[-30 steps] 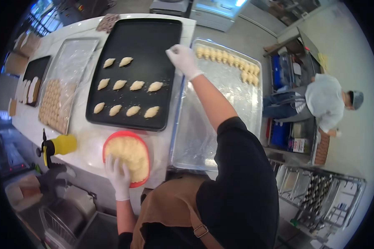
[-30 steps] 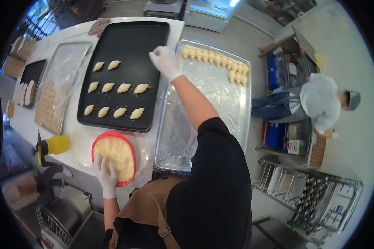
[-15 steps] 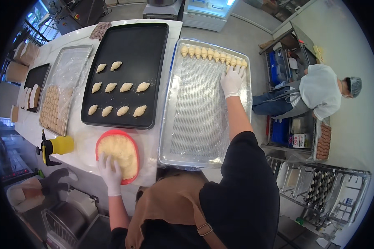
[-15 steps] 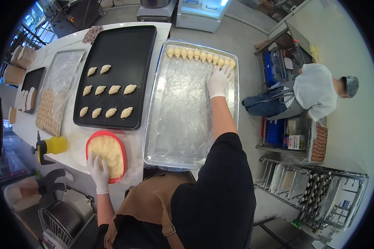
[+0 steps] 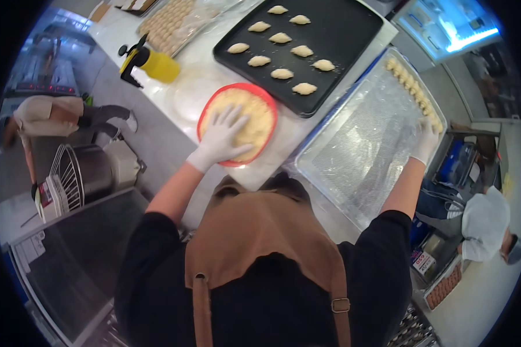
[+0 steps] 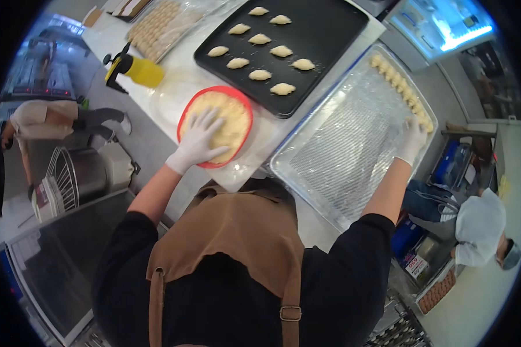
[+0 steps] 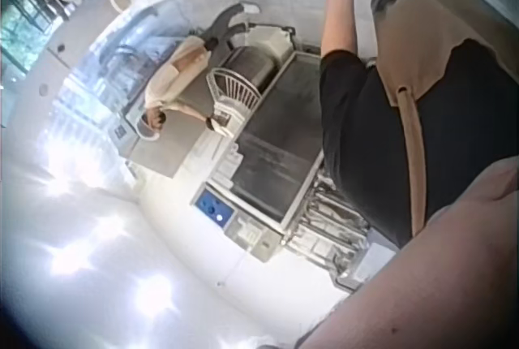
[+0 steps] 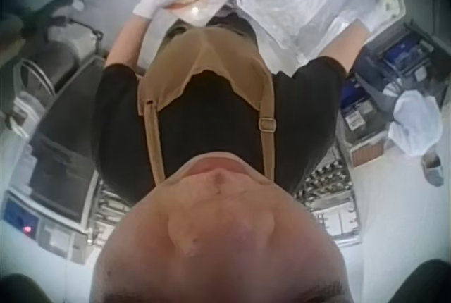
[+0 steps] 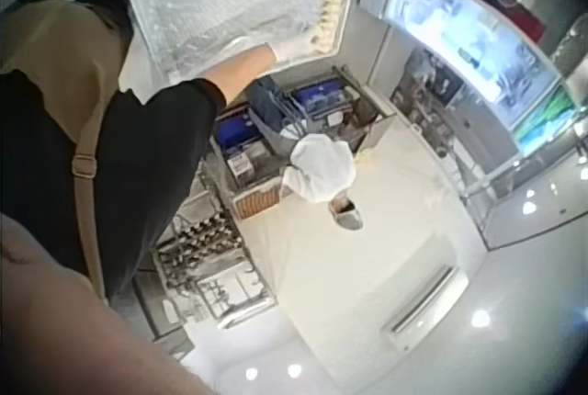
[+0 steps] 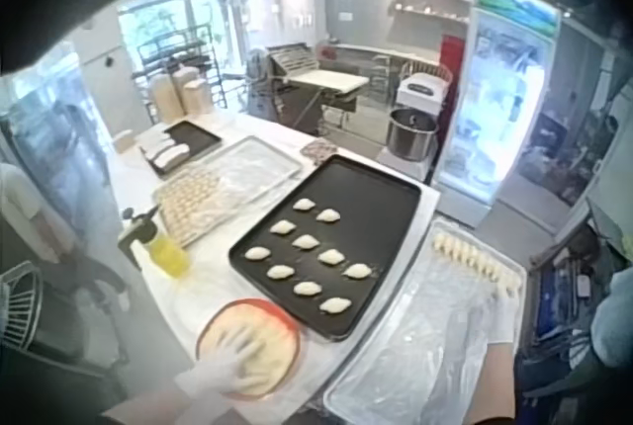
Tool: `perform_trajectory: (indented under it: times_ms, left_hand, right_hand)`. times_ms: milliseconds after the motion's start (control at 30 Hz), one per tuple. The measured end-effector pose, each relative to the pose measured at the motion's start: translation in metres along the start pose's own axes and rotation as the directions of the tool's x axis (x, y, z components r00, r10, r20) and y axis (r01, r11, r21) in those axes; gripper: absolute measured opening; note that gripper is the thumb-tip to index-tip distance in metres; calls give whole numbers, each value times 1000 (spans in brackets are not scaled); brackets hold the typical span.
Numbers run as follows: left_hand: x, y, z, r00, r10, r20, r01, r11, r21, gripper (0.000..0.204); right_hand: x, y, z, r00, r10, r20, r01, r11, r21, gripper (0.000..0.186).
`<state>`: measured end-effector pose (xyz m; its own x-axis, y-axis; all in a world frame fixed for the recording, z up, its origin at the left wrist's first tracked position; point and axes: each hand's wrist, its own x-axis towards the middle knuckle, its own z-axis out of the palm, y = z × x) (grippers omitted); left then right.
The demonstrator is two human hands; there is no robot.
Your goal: Shaping dough into pastries and placing them on a baking sheet.
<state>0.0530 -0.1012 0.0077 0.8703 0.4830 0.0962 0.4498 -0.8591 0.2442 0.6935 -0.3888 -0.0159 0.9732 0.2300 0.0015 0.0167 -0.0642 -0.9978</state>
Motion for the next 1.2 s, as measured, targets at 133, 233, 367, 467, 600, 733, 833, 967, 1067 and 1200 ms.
perform_trajectory:
  times_ms: [133, 233, 367, 467, 600, 733, 833, 967, 1067, 1200]
  left_hand:
    - [22, -18, 9, 966, 250, -70, -249, 968, 25, 68]
    - [55, -22, 11, 960, 279, -22, -280, 959, -45, 65]
    - [50, -26, -7, 950, 299, 84, -286, 947, -144, 57]
    - [32, -28, -23, 918, 298, 260, -241, 943, -230, 45]
    - [-7, -31, -10, 983, -45, -177, -99, 681, -726, 38]
    - [-15, -37, -8, 899, -287, -329, -133, 539, -832, 37]
    - [-19, -35, -6, 831, -388, -400, -137, 553, -822, 37]
    - [-20, -39, -5, 810, -393, -435, -171, 552, -816, 36]
    - [-20, -37, -5, 813, -413, -411, -141, 545, -826, 33]
    - [-20, -34, -2, 821, -423, -383, -107, 545, -831, 30]
  right_hand:
    - [-57, -23, 63, 915, 154, 372, -326, 827, 459, 15]
    - [-129, -41, 112, 764, 166, 623, -499, 764, 409, 30]
    - [-227, -71, 185, 603, 323, 729, -599, 787, 147, 33]
    - [-298, -92, 228, 377, 425, 823, -743, 669, -5, 35]
    - [-370, -95, 273, 375, 449, 811, -538, 818, -204, 36]
    - [-422, -63, 309, 628, -110, 771, 441, 866, -236, 42]
    - [-447, -73, 316, 480, -248, 841, 784, 552, -285, 42]
    - [-467, -65, 299, 163, -528, 834, 968, 249, -32, 37]
    - [-468, -62, 308, 191, -499, 845, 961, 270, -57, 33]
    - [-468, -61, 324, 241, -432, 869, 952, 280, -125, 30]
